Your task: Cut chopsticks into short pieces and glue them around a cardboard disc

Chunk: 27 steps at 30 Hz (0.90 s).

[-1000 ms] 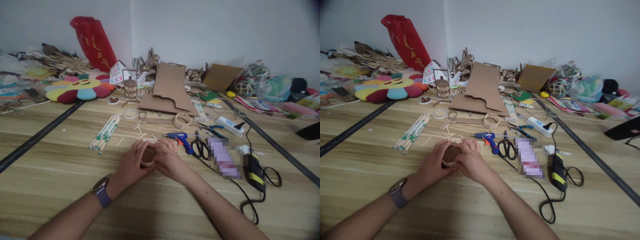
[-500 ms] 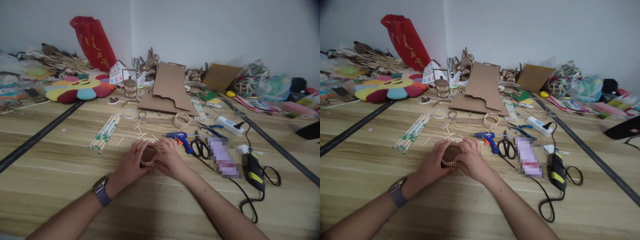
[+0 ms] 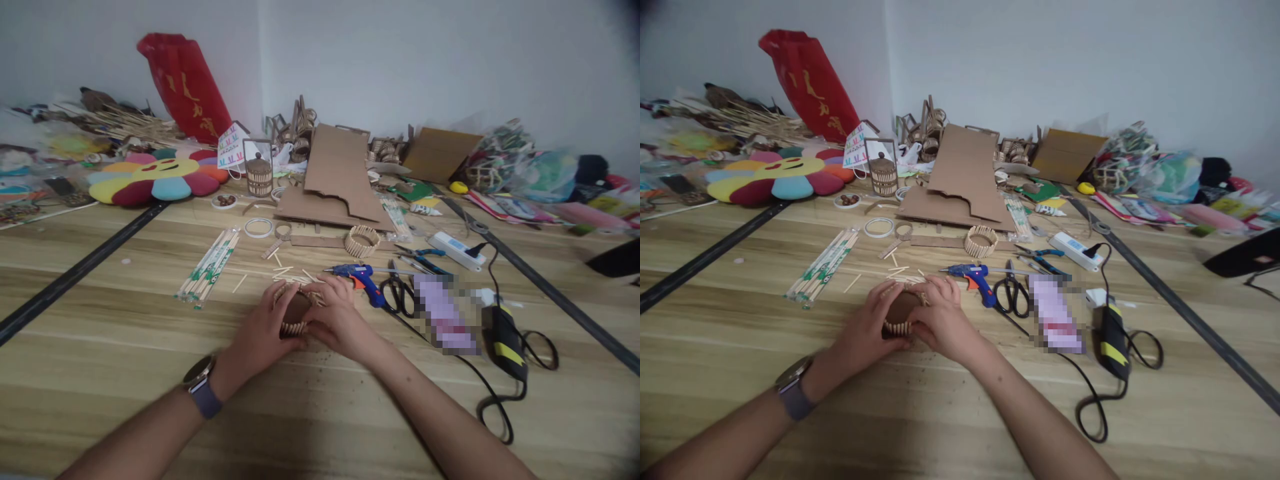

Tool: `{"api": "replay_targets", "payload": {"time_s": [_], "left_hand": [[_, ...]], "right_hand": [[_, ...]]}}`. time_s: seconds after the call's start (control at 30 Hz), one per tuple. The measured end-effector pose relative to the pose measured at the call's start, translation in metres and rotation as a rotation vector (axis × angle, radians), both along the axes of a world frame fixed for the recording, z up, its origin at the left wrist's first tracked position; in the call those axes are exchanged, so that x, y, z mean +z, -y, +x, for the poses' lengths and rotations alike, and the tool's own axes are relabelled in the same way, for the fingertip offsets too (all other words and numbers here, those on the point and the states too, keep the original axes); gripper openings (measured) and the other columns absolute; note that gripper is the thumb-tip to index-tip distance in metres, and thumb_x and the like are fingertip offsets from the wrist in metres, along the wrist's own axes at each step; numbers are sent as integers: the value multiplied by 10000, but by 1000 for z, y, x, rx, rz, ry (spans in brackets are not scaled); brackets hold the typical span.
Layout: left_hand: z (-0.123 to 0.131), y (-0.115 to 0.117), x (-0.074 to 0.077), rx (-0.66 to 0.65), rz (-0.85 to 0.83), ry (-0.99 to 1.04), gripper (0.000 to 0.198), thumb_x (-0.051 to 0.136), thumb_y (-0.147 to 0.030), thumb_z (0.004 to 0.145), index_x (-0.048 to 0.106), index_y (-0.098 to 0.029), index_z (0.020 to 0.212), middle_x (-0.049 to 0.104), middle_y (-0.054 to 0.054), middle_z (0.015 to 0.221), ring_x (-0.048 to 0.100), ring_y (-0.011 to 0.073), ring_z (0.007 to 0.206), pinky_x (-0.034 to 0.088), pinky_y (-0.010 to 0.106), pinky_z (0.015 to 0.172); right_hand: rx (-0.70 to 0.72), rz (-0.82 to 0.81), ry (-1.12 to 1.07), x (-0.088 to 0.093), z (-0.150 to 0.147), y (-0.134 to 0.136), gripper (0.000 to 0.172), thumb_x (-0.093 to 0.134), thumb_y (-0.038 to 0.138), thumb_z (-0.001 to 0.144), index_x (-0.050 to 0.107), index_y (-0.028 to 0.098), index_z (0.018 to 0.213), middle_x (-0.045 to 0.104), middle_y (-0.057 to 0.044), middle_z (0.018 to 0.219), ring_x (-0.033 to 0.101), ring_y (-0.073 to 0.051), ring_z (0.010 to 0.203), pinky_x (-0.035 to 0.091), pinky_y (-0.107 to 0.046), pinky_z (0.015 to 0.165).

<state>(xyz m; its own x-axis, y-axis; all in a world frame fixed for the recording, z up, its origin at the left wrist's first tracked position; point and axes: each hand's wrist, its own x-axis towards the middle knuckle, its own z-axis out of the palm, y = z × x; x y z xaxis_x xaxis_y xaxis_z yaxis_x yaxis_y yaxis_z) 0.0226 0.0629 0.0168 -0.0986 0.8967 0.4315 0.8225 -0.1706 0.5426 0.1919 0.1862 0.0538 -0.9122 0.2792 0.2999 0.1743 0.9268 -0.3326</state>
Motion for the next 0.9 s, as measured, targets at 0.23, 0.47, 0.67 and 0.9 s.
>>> {"api": "replay_targets", "payload": {"time_s": [0.23, 0.47, 0.67, 0.9], "left_hand": [[5, 0, 2, 26, 17, -15, 1112, 832, -140, 673, 148, -317, 1532, 406, 157, 1468, 410, 370, 1392, 393, 622, 1126], [7, -1, -4, 50, 47, -26, 1001, 776, -159, 742, 173, -288, 1530, 409, 165, 1478, 408, 359, 1396, 395, 610, 1127], [7, -1, -2, 79, 1, -10, 1052, 833, -163, 714, 183, -321, 1525, 415, 155, 1491, 409, 372, 1406, 387, 631, 1128], [9, 0, -4, 132, -21, 15, 1092, 882, -157, 656, 233, -322, 1519, 379, 164, 1525, 378, 385, 1433, 365, 630, 1144]], "right_hand": [[2, 0, 0, 1, 0, 0, 70, 700, 236, 835, 758, 265, 862, 566, -53, 1377, 305, -355, 1397, 177, -599, 1130], [-7, 18, 57, 10, -1, 5, 117, 702, 243, 835, 770, 281, 923, 565, -43, 1401, 332, -362, 1383, 153, -607, 1129], [-110, 12, -98, 34, 18, -10, 231, 677, 316, 868, 733, 260, 1085, 615, -98, 1336, 444, -330, 1311, 304, -537, 1088], [-674, 68, 217, 29, 50, -57, 277, 538, 343, 950, 724, 153, 1030, 727, -163, 1031, 650, -312, 978, 460, -397, 846]]}}
